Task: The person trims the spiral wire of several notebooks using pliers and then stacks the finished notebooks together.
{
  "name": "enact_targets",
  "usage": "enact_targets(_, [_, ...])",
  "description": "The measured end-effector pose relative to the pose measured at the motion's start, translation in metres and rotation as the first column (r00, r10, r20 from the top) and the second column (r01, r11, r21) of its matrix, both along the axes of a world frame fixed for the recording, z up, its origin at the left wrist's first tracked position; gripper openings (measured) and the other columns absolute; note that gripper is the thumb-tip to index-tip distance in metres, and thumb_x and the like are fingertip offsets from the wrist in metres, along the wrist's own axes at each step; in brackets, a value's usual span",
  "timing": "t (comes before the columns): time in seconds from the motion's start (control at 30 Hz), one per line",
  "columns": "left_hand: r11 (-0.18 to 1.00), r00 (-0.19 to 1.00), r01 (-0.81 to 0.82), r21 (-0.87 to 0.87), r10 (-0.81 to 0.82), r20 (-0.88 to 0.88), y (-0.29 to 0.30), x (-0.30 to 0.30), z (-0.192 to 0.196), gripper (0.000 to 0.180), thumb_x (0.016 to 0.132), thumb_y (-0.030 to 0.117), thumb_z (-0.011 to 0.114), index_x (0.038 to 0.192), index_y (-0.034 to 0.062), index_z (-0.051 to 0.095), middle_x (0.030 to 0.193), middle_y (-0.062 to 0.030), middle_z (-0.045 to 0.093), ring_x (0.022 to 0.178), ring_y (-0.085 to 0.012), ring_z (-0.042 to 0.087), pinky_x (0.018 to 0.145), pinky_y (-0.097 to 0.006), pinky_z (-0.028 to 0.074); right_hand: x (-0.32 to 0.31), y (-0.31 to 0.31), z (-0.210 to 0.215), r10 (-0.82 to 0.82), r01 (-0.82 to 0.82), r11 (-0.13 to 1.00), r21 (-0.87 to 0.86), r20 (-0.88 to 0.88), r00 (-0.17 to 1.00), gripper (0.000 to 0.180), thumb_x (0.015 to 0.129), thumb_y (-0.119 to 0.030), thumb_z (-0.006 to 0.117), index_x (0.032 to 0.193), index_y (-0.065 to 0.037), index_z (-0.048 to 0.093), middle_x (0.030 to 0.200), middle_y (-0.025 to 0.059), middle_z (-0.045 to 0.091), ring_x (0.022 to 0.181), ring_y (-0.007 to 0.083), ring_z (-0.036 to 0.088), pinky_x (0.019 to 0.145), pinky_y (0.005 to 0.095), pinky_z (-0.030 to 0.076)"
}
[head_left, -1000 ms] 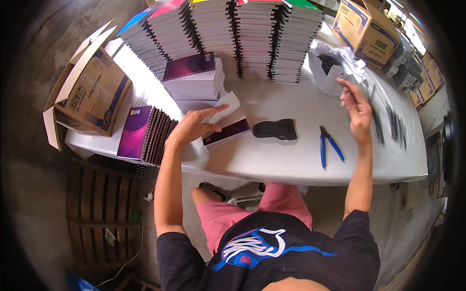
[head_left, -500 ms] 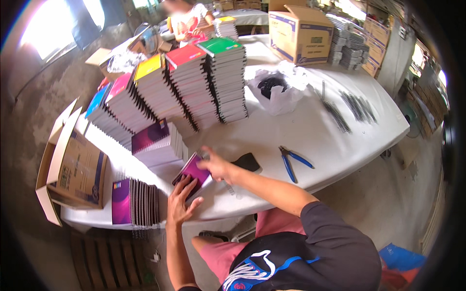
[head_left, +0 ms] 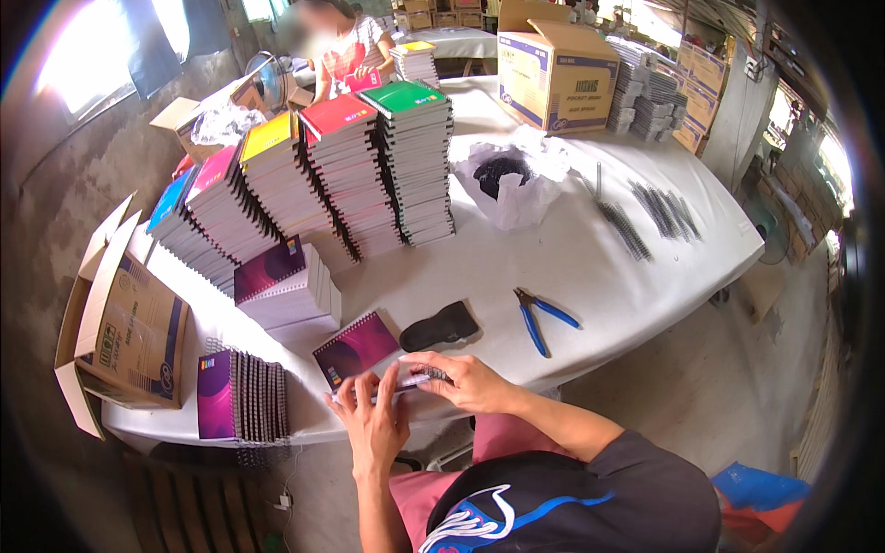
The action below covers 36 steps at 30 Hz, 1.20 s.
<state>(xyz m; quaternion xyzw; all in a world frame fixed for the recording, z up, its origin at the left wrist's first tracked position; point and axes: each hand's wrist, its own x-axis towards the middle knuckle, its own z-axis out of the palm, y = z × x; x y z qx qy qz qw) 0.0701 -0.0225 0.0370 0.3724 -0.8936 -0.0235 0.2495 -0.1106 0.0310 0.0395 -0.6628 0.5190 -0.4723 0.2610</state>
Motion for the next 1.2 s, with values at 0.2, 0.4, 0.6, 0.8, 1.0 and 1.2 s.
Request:
enact_targets(0.2, [0.986,0.945,-0.143,-0.089,0.11,-0.307,-0.016,-0.035,-0.022,0.063,0.053,0.064,0.076,0.079,0.0115,0.054,0.092,-0.0082,0.048,0.101,-0.0311,0.045,0.1,-0.064,0.017,-0.017,-0.006,0.005,-0.007,0.004,1.0,0.024,0.141,0.99,0.052,0.086,0.0,0.055,0.136,-0.009,0.042,0.124,0.0119,0.057,0.105,0.0238,0.058,0.083,0.0341,0.051])
enact_targets(0.4, [0.917,0.894,-0.298,-0.264,0.171,-0.414,0.002,-0.037,-0.041,0.053,0.054,0.056,0.08,0.068,0.0127,0.051,0.089,-0.0062,0.048,0.101,-0.031,0.044,0.104,-0.068,0.008,-0.059,0.024,0.039,-0.121,0.034,0.958,0.284,0.292,0.949,0.035,0.095,-0.022,0.054,0.128,-0.009,0.052,0.091,0.0044,0.058,0.079,0.0131,0.05,0.069,0.0258,0.044])
enact_targets(0.6, [0.957,0.917,-0.205,-0.206,0.114,-0.383,-0.006,-0.031,-0.03,0.051,0.052,0.046,0.082,0.072,0.0113,0.05,0.086,-0.0074,0.049,0.093,-0.0316,0.043,0.087,-0.051,0.032,-0.048,0.015,0.032,-0.027,0.039,0.992,0.12,-0.101,0.995,0.027,0.092,-0.017,0.057,0.117,-0.009,0.062,0.081,0.0082,0.058,0.072,0.0193,0.054,0.069,0.0302,0.044])
enact_targets(0.8, [0.902,0.877,-0.329,-0.278,0.184,-0.443,0.003,-0.033,-0.045,0.044,0.055,0.051,0.074,0.076,0.0173,0.056,0.085,-0.0005,0.05,0.096,-0.0251,0.045,0.093,-0.061,0.023,-0.035,0.002,0.034,-0.038,0.044,0.996,0.073,-0.088,0.995,0.025,0.078,-0.002,0.068,0.103,-0.008,0.07,0.086,0.0076,0.063,0.075,0.017,0.058,0.07,0.0272,0.047])
enact_targets(1.0, [0.912,0.871,-0.342,-0.225,0.218,-0.441,0.002,-0.036,-0.043,0.04,0.055,0.049,0.075,0.073,0.0182,0.057,0.081,0.0008,0.049,0.094,-0.0239,0.045,0.093,-0.063,0.021,-0.028,-0.005,0.024,-0.073,0.072,0.997,-0.017,-0.13,0.989,0.028,0.07,0.003,0.072,0.095,-0.009,0.072,0.09,0.0072,0.065,0.083,0.0206,0.061,0.072,0.0312,0.049])
enact_targets(1.2, [0.91,0.865,-0.346,-0.23,0.214,-0.454,0.003,-0.041,-0.044,0.039,0.054,0.045,0.078,0.072,0.0176,0.057,0.078,0.0017,0.049,0.092,-0.0233,0.045,0.092,-0.064,0.022,-0.025,-0.007,0.018,-0.079,0.078,0.997,-0.008,-0.07,0.994,0.026,0.068,0.003,0.072,0.091,-0.009,0.072,0.09,0.0057,0.063,0.085,0.02,0.059,0.073,0.0317,0.049])
